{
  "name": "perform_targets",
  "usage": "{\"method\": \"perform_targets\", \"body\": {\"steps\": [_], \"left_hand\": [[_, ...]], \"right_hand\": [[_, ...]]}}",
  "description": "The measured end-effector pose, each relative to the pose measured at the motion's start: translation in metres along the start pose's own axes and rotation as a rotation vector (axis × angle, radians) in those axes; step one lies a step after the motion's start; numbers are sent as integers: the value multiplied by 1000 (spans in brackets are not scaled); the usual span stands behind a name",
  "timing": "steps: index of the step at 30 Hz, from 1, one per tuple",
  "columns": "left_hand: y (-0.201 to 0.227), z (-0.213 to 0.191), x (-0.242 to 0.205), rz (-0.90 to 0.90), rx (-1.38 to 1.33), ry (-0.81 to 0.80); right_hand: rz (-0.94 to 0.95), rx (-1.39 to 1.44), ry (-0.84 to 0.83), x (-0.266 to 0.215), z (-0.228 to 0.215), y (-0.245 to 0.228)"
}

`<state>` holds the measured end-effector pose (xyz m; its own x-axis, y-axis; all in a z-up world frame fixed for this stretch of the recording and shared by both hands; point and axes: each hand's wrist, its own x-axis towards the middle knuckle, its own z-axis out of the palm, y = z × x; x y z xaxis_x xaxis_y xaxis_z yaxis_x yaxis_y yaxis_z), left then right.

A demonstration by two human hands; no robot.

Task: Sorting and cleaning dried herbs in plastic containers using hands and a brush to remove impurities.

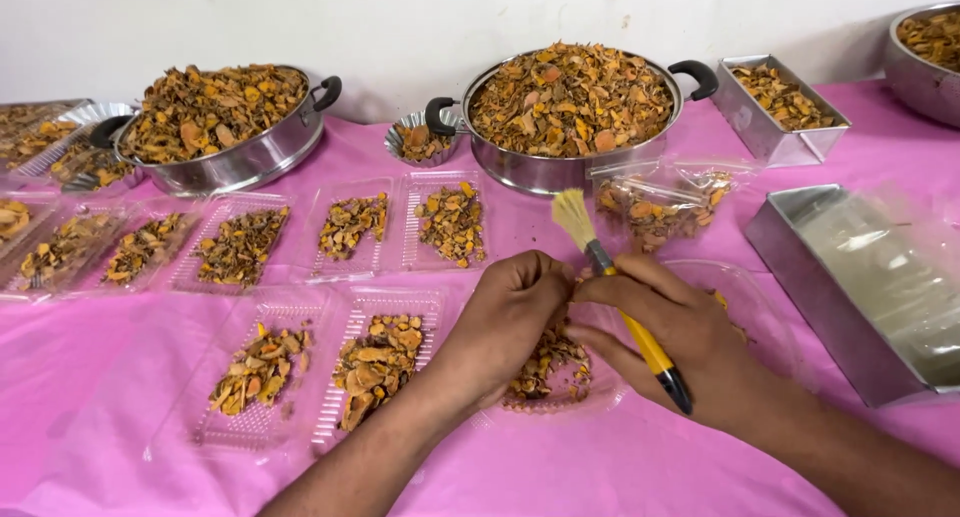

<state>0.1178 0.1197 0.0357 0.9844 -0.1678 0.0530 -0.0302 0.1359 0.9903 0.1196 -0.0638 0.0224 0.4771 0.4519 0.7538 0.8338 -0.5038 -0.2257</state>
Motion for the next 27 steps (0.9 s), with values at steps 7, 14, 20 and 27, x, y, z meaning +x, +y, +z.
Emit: {"method": "perform_targets", "body": {"steps": [7, 14, 20, 27], "left_hand": [[14, -4, -12, 81, 282, -104], [12, -4, -16, 350, 435, -261], [11, -5, -18, 351, 389, -312], [6, -10, -7, 166, 434, 39]], "right_hand": [[161, 171, 50, 13, -19, -3], [518, 499, -73, 19, -30, 5], [553, 586, -76, 19, -31, -8], [133, 530, 373, 3, -31, -1]]}}
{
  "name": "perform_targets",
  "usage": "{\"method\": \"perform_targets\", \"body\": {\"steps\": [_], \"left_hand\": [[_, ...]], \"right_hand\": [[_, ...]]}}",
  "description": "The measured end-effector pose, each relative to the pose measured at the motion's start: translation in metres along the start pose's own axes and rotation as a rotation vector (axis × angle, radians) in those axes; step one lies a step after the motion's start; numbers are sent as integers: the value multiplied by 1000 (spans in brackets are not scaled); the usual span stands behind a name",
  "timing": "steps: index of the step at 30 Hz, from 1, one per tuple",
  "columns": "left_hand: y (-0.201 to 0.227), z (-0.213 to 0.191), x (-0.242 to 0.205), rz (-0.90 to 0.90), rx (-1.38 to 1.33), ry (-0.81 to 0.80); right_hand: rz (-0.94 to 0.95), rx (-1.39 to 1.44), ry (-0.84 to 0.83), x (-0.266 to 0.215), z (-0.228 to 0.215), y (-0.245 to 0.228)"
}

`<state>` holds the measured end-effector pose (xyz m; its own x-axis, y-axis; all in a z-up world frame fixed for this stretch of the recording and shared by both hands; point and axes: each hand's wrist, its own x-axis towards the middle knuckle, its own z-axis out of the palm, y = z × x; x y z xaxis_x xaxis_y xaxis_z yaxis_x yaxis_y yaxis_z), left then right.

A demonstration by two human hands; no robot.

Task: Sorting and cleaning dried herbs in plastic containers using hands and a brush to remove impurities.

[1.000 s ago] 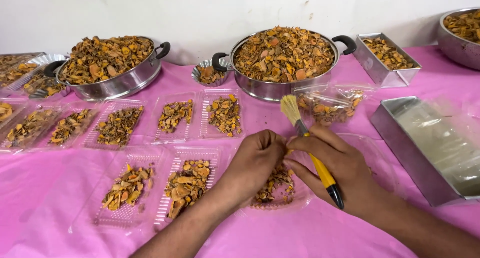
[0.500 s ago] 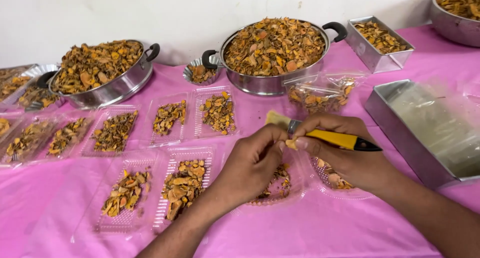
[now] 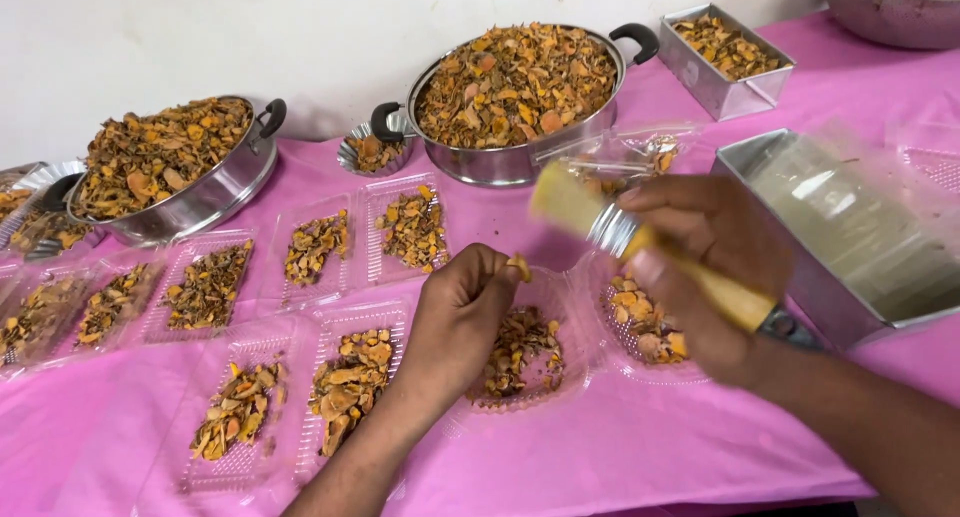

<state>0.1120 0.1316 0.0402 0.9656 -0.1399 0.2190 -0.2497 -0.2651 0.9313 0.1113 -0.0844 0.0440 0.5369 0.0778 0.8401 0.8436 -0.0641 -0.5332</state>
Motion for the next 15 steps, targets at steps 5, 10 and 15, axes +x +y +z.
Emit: {"method": "perform_targets", "body": {"steps": [5, 10, 15], "left_hand": [[-4, -5, 1, 77, -16, 28], [-4, 1, -2, 20, -15, 36], [5, -2, -6, 146, 15, 50]], "right_hand": [[139, -61, -402, -1, -6, 2], [99, -210, -67, 0, 2, -10], [30, -305, -355, 10, 1, -13]]}}
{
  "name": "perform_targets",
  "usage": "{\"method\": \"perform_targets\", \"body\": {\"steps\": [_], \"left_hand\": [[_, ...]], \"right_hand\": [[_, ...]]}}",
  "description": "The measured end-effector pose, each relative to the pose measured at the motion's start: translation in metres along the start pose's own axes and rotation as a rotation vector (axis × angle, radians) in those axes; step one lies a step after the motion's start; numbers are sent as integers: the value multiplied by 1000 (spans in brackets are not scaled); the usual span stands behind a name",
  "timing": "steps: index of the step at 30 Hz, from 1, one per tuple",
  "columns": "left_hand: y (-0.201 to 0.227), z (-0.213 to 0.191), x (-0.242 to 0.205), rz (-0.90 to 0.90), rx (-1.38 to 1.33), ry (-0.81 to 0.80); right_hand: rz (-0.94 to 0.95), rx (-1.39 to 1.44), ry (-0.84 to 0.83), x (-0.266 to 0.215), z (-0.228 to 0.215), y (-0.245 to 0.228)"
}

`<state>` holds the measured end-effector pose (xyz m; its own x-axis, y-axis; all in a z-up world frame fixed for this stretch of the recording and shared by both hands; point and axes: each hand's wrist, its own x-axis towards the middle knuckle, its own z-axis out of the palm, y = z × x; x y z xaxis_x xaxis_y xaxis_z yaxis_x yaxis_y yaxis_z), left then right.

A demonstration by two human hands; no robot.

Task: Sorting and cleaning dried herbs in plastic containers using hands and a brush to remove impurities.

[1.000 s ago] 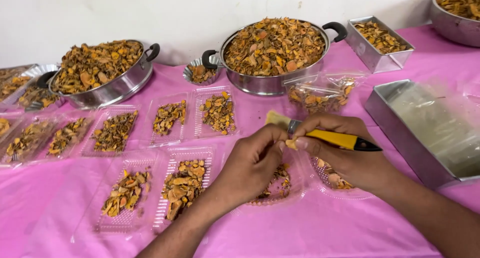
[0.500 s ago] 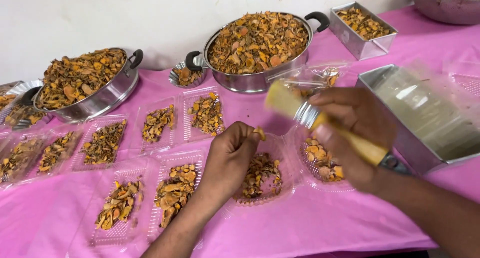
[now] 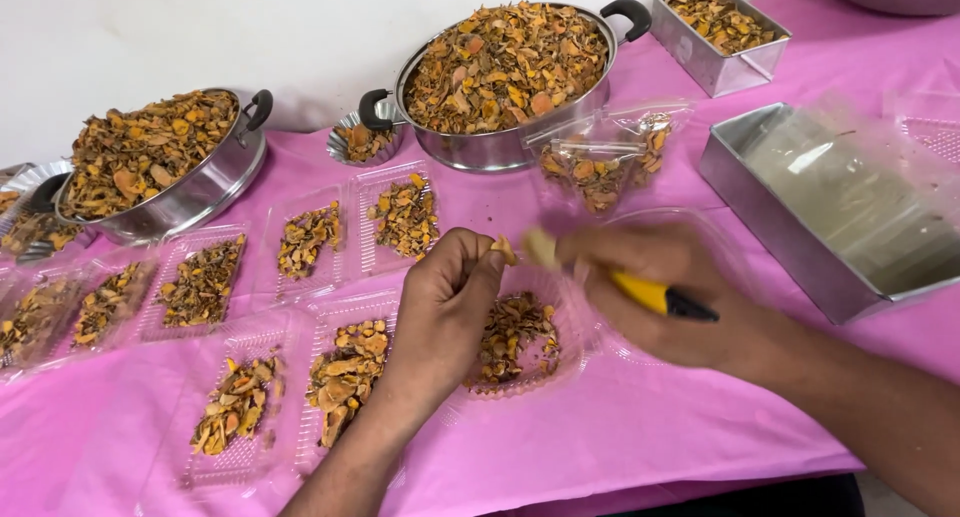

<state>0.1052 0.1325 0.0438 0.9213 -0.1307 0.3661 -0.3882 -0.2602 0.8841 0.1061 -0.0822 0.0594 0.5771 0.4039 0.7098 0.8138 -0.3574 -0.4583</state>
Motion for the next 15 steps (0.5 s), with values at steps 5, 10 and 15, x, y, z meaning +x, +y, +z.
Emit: {"method": "perform_targets", "body": {"steps": [5, 10, 15], "left_hand": [[-4, 7, -4, -35, -29, -211], [2, 9, -1, -22, 8, -265], [10, -7, 6, -349, 785, -536]], "right_hand": [[-11, 86, 22, 6, 14, 7], [-40, 124, -44, 8, 6, 16], [-10, -81, 14, 11, -32, 43]]}}
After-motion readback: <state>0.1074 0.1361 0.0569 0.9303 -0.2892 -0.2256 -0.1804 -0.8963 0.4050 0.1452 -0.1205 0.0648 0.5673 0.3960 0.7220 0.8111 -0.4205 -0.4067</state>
